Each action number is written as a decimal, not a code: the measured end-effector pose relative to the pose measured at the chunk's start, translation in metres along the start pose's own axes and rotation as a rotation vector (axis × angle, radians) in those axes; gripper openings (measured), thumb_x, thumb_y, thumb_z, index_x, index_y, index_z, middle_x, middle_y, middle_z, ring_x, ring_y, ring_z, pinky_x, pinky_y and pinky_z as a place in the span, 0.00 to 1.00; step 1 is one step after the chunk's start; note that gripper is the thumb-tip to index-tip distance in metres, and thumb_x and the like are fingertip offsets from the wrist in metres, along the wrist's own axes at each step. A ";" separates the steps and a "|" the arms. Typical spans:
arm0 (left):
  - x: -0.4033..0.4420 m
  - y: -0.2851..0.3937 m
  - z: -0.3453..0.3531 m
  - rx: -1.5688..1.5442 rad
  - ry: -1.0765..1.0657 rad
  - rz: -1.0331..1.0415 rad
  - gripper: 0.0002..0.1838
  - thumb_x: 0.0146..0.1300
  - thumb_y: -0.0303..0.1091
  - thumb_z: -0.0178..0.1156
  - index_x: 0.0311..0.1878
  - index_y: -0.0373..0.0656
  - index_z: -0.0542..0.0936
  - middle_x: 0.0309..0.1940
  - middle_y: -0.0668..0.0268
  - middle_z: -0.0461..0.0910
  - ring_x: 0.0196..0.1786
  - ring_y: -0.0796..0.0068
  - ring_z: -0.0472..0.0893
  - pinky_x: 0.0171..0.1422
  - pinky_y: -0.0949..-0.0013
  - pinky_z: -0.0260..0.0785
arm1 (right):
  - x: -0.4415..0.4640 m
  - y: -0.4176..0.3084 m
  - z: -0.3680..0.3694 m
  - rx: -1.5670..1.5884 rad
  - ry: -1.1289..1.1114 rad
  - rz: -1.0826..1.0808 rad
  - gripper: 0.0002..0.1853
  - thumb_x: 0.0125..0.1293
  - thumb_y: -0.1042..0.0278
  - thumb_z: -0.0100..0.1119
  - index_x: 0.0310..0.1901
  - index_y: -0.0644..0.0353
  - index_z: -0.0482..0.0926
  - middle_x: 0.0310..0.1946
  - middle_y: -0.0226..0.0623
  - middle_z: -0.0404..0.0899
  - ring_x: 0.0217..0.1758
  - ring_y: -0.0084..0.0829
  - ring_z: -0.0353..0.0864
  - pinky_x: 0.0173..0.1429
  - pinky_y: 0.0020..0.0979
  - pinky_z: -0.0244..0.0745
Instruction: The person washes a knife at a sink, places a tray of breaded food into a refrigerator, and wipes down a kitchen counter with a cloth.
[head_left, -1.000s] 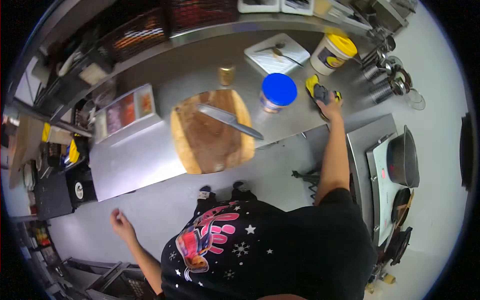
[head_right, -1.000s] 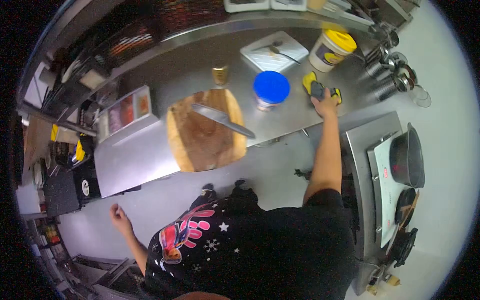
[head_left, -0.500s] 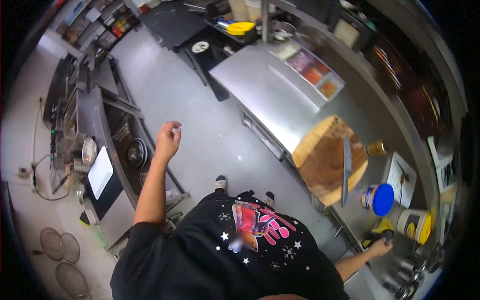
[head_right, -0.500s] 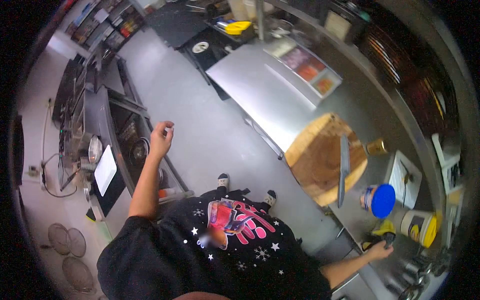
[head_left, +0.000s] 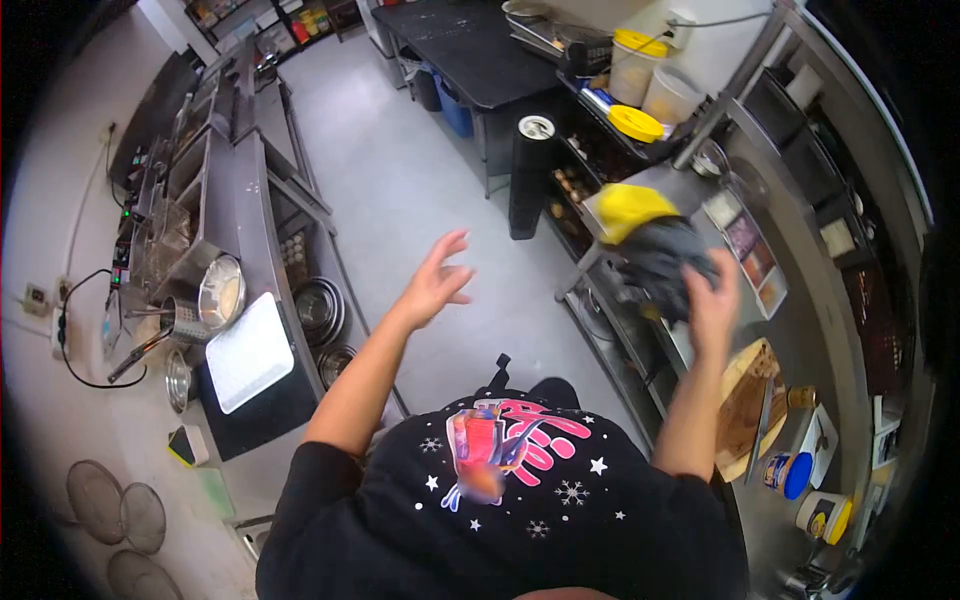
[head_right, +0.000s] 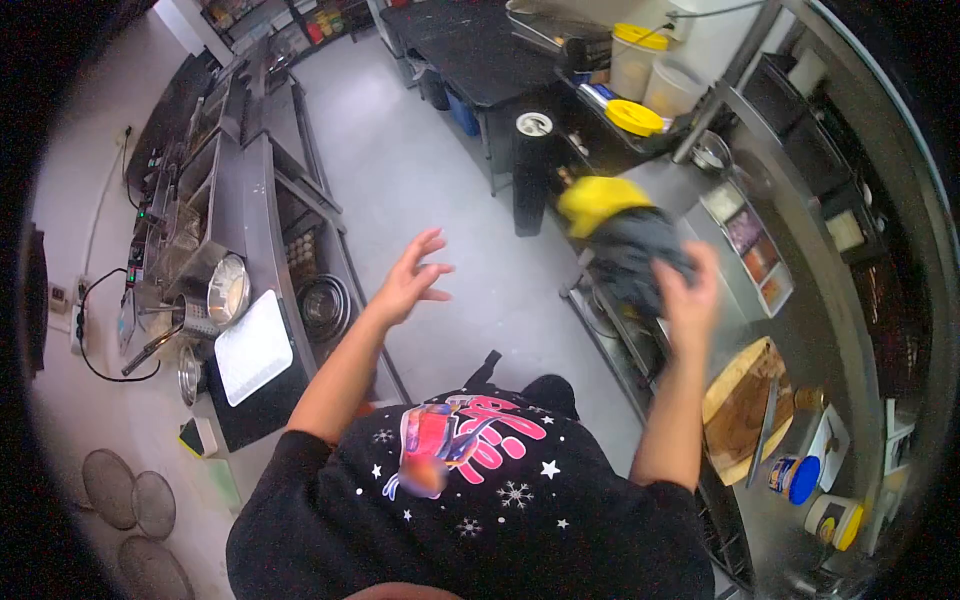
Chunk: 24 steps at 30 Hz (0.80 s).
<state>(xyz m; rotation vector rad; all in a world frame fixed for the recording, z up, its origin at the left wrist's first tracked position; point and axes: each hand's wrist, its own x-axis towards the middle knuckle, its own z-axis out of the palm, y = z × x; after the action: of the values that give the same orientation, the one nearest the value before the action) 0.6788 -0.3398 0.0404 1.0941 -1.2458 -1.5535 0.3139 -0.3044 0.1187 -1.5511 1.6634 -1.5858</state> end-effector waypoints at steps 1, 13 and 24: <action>0.015 0.005 0.000 -0.162 -0.053 -0.034 0.37 0.58 0.52 0.58 0.67 0.54 0.54 0.66 0.60 0.55 0.60 0.59 0.67 0.48 0.52 0.73 | 0.007 -0.014 0.051 0.160 -0.106 0.120 0.17 0.53 0.72 0.62 0.44 0.60 0.71 0.41 0.31 0.70 0.46 0.25 0.68 0.53 0.27 0.64; 0.184 0.003 -0.120 -0.421 0.120 -0.222 0.29 0.61 0.53 0.55 0.54 0.38 0.69 0.44 0.62 0.76 0.47 0.71 0.77 0.50 0.63 0.72 | 0.110 0.006 0.351 -0.163 -0.923 -0.244 0.30 0.49 0.64 0.67 0.56 0.56 0.70 0.47 0.48 0.74 0.54 0.43 0.73 0.57 0.35 0.67; 0.275 0.057 -0.291 -0.097 0.402 -0.171 0.20 0.54 0.28 0.60 0.52 0.44 0.72 0.45 0.66 0.73 0.45 0.73 0.75 0.50 0.69 0.69 | 0.363 0.124 0.490 0.281 -0.077 0.116 0.17 0.58 0.74 0.57 0.51 0.62 0.75 0.47 0.45 0.78 0.51 0.33 0.75 0.57 0.27 0.66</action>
<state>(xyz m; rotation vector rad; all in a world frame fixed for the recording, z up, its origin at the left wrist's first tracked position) 0.8909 -0.6841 0.0272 1.3948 -0.8154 -1.4099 0.5491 -0.8701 0.0096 -1.3319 1.3932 -1.5988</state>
